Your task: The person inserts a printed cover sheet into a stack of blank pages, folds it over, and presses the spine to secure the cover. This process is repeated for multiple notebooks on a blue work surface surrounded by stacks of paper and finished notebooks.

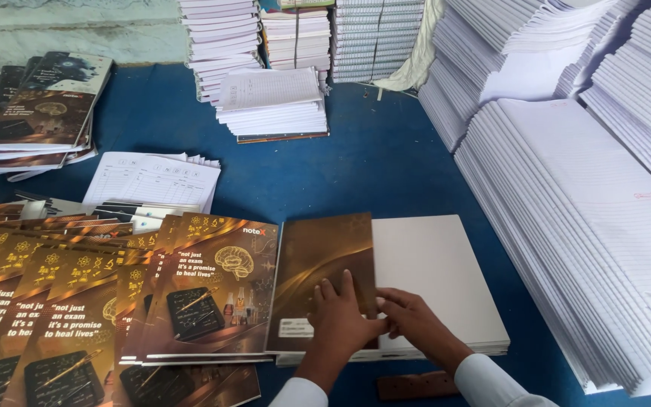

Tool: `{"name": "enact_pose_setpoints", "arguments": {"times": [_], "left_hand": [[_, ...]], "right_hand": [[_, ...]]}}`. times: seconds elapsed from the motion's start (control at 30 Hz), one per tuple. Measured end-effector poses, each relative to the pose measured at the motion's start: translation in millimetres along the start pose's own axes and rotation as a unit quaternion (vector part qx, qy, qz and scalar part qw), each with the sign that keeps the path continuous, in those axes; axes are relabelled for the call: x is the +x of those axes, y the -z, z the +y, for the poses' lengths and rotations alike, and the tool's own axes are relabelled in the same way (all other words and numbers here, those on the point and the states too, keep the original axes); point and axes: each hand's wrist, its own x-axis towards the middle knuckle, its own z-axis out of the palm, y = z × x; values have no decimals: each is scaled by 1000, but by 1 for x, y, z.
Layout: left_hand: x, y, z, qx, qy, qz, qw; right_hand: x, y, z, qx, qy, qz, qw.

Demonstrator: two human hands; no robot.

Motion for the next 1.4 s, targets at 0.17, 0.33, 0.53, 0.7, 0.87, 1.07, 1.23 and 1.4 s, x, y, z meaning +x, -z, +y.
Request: {"name": "enact_pose_setpoints", "arguments": {"times": [0.17,0.33,0.53,0.7,0.87,1.07,1.23,1.4], "left_hand": [[-1,-2,2,-29,26,46,998],[6,10,-19,-21,-14,157,987],[-17,72,-50,-32,27,192,980],[-37,117,-80,-52,104,206,971],[-34,135,-128,1,142,239,960],[-26,137,-173,21,198,275,941],[-18,129,-192,-11,223,299,928],[-8,124,-201,-20,232,296,926]], "right_hand": [[-9,-12,-20,10,-13,-40,999],[-11,-8,-23,-70,-19,-31,997],[2,22,-5,-259,-42,60,963],[15,58,19,-358,-63,178,914],[21,104,35,-370,-223,281,857],[26,132,66,-344,-276,325,837],[36,133,75,-334,-272,298,852],[33,136,67,-324,-259,292,862]]}}
